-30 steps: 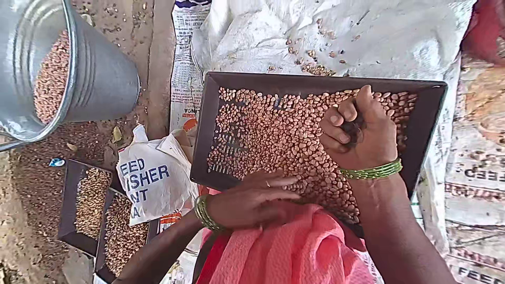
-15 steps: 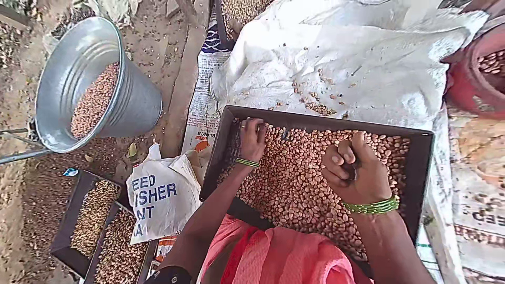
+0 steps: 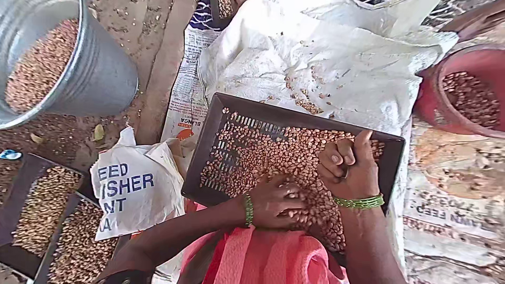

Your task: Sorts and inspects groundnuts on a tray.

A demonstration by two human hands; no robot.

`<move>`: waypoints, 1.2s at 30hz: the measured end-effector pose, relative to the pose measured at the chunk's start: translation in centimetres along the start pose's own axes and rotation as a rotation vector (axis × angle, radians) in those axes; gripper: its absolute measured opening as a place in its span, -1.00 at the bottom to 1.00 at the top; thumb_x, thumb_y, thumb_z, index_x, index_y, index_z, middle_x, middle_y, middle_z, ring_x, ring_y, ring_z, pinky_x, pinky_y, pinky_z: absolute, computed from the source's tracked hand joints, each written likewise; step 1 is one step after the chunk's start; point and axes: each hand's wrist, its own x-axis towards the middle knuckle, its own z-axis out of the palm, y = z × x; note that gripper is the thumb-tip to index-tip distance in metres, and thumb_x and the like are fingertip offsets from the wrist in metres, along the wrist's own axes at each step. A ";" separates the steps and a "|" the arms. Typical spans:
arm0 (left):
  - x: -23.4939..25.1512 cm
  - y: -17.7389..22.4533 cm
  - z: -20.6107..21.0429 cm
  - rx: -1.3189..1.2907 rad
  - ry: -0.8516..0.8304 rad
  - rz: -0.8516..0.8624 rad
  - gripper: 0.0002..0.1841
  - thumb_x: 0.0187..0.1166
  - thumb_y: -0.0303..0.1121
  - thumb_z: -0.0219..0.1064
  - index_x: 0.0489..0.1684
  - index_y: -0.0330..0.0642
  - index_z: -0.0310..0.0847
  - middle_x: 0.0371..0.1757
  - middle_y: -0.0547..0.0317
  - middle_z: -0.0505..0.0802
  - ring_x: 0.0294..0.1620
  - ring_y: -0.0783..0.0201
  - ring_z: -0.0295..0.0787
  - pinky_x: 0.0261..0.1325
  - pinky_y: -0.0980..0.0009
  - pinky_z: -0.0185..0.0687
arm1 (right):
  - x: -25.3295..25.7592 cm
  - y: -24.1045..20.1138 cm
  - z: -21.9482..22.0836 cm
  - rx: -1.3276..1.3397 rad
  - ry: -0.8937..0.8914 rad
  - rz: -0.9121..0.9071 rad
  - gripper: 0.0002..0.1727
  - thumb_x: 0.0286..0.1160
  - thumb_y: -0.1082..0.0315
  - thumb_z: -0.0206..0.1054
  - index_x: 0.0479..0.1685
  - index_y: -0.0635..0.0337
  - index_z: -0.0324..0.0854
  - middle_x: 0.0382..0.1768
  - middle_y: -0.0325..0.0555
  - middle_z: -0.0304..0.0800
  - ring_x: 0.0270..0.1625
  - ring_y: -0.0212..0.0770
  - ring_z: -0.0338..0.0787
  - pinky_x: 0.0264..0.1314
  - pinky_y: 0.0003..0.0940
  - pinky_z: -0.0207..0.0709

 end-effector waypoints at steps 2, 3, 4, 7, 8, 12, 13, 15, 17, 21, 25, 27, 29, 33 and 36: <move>-2.6 -1.1 -0.3 -0.007 0.002 0.033 -0.63 0.48 -0.17 0.43 0.24 0.03 0.81 0.46 -0.12 0.72 0.64 -0.45 0.35 0.35 -0.58 0.27 | 0.5 0.2 1.1 -0.132 0.042 0.074 -0.27 0.89 -0.18 -0.37 -0.79 -0.20 0.32 -0.81 -0.52 0.34 -0.83 -0.59 0.21 -0.79 -0.71 0.11; -3.8 -1.5 -0.9 -0.002 -0.038 0.018 -0.63 0.48 -0.20 0.44 0.24 0.00 0.80 0.45 -0.12 0.73 0.63 -0.44 0.37 0.35 -0.56 0.30 | 0.9 0.4 2.0 -0.226 0.065 0.109 -0.32 0.92 -0.08 -0.32 -0.75 -0.18 0.34 -0.80 -0.53 0.36 -0.83 -0.61 0.20 -0.78 -0.72 0.11; -4.9 -1.7 -1.8 0.007 -0.093 -0.021 -0.65 0.49 -0.25 0.43 0.24 -0.03 0.79 0.43 -0.11 0.73 0.63 -0.40 0.38 0.38 -0.52 0.31 | 1.5 0.8 2.8 -0.375 0.068 0.126 -0.39 0.93 0.03 -0.24 -0.68 -0.12 0.38 -0.77 -0.52 0.38 -0.81 -0.62 0.20 -0.77 -0.72 0.11; -7.9 -2.3 -4.8 0.048 -0.234 -0.262 -0.68 0.58 -0.34 0.34 0.27 -0.06 0.77 0.53 -0.05 0.67 0.74 -0.26 0.25 0.56 -0.43 0.15 | 4.3 3.0 4.4 -1.119 -0.134 -0.038 -0.67 0.85 0.25 0.06 -0.13 0.21 0.70 -0.58 -0.28 0.52 -0.67 -0.42 0.39 -0.59 -0.46 0.36; -9.2 -2.7 -5.4 0.077 -0.207 -0.327 -0.68 0.60 -0.33 0.31 0.27 -0.04 0.77 0.55 -0.02 0.66 0.76 -0.24 0.23 0.58 -0.40 0.15 | 5.4 3.8 4.9 -1.352 -0.215 -0.113 -0.68 0.85 0.23 0.10 0.05 0.23 0.73 -0.48 -0.05 0.68 -0.58 -0.17 0.60 -0.47 -0.18 0.54; -14.6 -3.4 -6.1 0.072 0.130 -0.349 -0.68 0.71 -0.13 0.18 0.17 0.08 0.85 0.61 0.11 0.65 0.76 -0.21 0.30 0.60 -0.33 0.23 | 8.9 6.8 6.9 -1.969 -0.352 -0.199 -0.62 0.88 0.21 0.03 0.38 0.18 0.61 -0.27 0.34 0.84 -0.20 0.48 0.85 -0.28 0.38 0.62; -15.6 -3.4 -5.8 0.050 0.220 -0.310 -0.66 0.74 -0.09 0.13 0.10 0.08 0.85 0.60 0.14 0.67 0.73 -0.15 0.37 0.56 -0.27 0.34 | 9.6 7.2 7.4 -2.063 -0.369 -0.161 -0.61 0.89 0.20 0.01 0.39 0.21 0.59 -0.22 0.37 0.84 -0.15 0.50 0.85 -0.23 0.37 0.62; -17.3 -3.1 -5.1 -0.045 0.302 -0.249 -0.63 0.79 -0.05 0.07 0.08 0.09 0.85 0.57 0.20 0.69 0.64 0.04 0.51 0.53 -0.09 0.46 | 10.5 7.5 8.6 -2.200 -0.414 -0.053 -0.60 0.91 0.22 -0.03 0.42 0.28 0.51 -0.10 0.41 0.81 -0.07 0.51 0.83 -0.18 0.35 0.62; -18.2 -2.5 -4.1 -0.168 0.312 -0.181 -0.64 0.81 -0.08 0.11 0.04 0.01 0.85 0.51 0.18 0.73 0.53 0.16 0.62 0.50 0.05 0.53 | 10.3 7.9 9.4 -2.279 -0.440 -0.047 -0.62 0.90 0.28 -0.03 0.38 0.36 0.50 -0.11 0.43 0.81 -0.08 0.50 0.84 -0.21 0.32 0.62; -18.6 -2.4 -2.9 -0.301 0.286 -0.087 -0.69 0.78 -0.20 0.17 -0.03 -0.16 0.83 0.39 0.05 0.81 0.41 0.16 0.72 0.46 0.18 0.58 | 10.6 7.8 10.4 -2.238 -0.369 0.114 -0.60 0.89 0.28 -0.05 0.44 0.36 0.44 -0.09 0.48 0.81 0.01 0.56 0.82 -0.08 0.45 0.59; -19.8 -3.0 -3.5 -0.299 0.309 -0.162 -0.65 0.81 -0.14 0.14 -0.02 -0.13 0.84 0.27 0.12 0.86 0.32 0.26 0.77 0.37 0.25 0.66 | 10.0 4.6 6.9 -1.277 -0.219 0.097 -0.80 0.71 0.30 0.08 0.04 0.08 0.61 -0.55 -0.31 0.55 -0.66 -0.44 0.44 -0.63 -0.53 0.38; -20.8 -3.5 -4.0 -0.283 0.400 -0.243 -0.64 0.82 -0.11 0.11 0.01 -0.08 0.84 0.13 0.23 0.90 0.16 0.40 0.82 0.22 0.34 0.74 | 8.7 2.6 5.4 -0.669 -0.291 0.228 -0.64 0.76 0.25 -0.13 -0.14 -0.15 0.64 -0.73 -0.57 0.44 -0.80 -0.65 0.27 -0.79 -0.73 0.16; -21.1 -4.4 -4.7 -0.187 0.589 -0.357 -0.66 0.78 -0.14 0.14 0.00 -0.09 0.84 -0.05 0.25 0.89 -0.11 0.45 0.83 -0.03 0.37 0.81 | 7.5 2.1 4.9 -0.456 -0.353 0.281 -0.46 0.83 0.09 -0.32 -0.17 -0.17 0.68 -0.71 -0.58 0.46 -0.79 -0.65 0.27 -0.76 -0.75 0.14; -20.3 -7.3 -5.4 -0.061 0.874 -0.546 -0.68 0.78 -0.25 0.15 0.18 -0.23 0.75 0.02 0.00 0.86 -0.12 0.30 0.79 0.00 0.33 0.71 | 4.8 5.6 8.6 -0.969 -0.229 0.263 -0.49 0.92 0.08 -0.25 -0.37 -0.07 0.54 -0.65 -0.56 0.53 -0.75 -0.66 0.30 -0.72 -0.72 0.21; -20.7 -8.3 -5.1 -0.126 0.938 -0.544 -0.68 0.78 -0.21 0.15 0.17 -0.18 0.75 0.03 0.10 0.84 -0.08 0.49 0.77 0.02 0.56 0.68 | 2.8 9.9 10.6 -1.564 -0.486 0.012 -0.67 0.84 0.22 0.09 0.14 0.23 0.71 -0.50 -0.05 0.71 -0.62 -0.16 0.59 -0.56 -0.19 0.51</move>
